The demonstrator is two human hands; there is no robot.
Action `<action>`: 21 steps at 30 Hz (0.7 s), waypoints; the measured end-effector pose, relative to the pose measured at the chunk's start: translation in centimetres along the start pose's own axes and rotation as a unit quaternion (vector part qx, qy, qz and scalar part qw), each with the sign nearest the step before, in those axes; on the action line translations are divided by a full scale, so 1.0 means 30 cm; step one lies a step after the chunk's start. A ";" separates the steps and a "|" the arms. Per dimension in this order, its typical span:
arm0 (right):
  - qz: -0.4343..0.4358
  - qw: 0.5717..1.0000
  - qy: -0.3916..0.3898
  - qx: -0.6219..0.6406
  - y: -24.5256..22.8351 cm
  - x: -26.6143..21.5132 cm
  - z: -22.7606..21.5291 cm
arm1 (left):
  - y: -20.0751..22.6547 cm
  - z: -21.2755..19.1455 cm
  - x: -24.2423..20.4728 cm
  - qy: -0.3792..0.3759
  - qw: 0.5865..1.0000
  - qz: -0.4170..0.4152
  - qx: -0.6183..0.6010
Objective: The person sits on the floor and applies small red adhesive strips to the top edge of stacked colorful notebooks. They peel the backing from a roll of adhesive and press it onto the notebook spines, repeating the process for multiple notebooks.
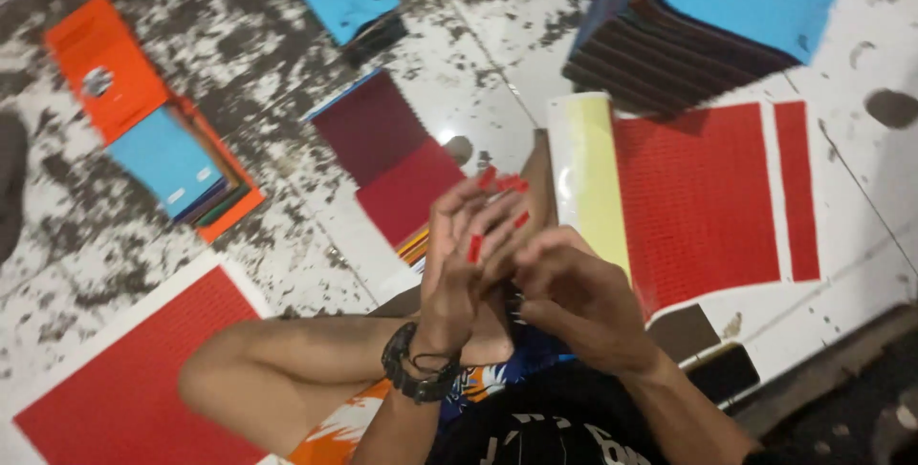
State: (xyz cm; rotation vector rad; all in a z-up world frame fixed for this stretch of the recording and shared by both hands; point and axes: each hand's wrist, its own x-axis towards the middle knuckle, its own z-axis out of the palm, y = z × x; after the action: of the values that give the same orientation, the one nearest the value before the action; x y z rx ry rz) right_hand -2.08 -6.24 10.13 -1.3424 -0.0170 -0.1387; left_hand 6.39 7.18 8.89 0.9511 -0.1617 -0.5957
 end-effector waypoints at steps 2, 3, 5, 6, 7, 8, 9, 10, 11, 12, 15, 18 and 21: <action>-0.002 0.999 -0.019 0.033 0.030 0.061 0.054 | -0.014 -0.020 -0.004 0.029 0.998 0.047 -0.033; -0.005 0.998 -0.025 0.061 0.044 0.092 0.082 | -0.020 -0.030 -0.004 0.047 0.993 0.085 -0.068; 0.013 0.995 -0.037 0.090 0.064 0.115 0.124 | -0.008 -0.049 0.001 0.074 0.985 0.113 -0.111; 0.035 0.992 -0.032 0.113 0.072 0.119 0.145 | -0.005 -0.055 -0.001 0.090 0.975 0.127 -0.159; 0.037 0.991 -0.045 0.116 0.111 0.116 0.154 | -0.001 -0.058 -0.006 0.100 0.973 0.137 -0.157; 0.050 0.993 -0.018 0.101 0.150 0.109 0.162 | 0.000 -0.059 -0.011 0.106 0.967 0.141 -0.183; 0.062 0.994 0.008 0.085 0.190 0.102 0.168 | -0.001 -0.059 -0.015 0.113 0.960 0.145 -0.210; 0.063 0.994 0.001 0.086 0.168 0.119 0.192 | 0.023 -0.064 -0.021 0.117 0.959 0.150 -0.209; 0.063 0.992 0.028 0.106 0.146 0.136 0.214 | 0.045 -0.067 -0.027 0.106 0.971 0.153 -0.152; 0.061 0.989 0.056 0.125 0.125 0.155 0.233 | 0.065 -0.068 -0.028 0.092 0.979 0.155 -0.094; 0.028 0.994 0.096 0.042 0.159 0.164 0.202 | 0.081 -0.140 -0.017 0.077 0.977 0.197 -0.032; -0.033 0.985 0.120 -0.123 0.102 0.250 0.151 | 0.131 -0.238 -0.008 0.053 0.976 0.190 -0.087; -0.134 0.966 0.030 -0.219 0.094 0.360 0.087 | 0.153 -0.304 0.017 0.088 0.977 0.194 -0.013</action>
State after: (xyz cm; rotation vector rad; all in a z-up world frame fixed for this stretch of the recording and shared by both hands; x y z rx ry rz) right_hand 9.12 -4.06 9.00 -1.7737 -0.1231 -0.4322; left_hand 12.17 15.44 7.21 0.9119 -0.1750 -0.1524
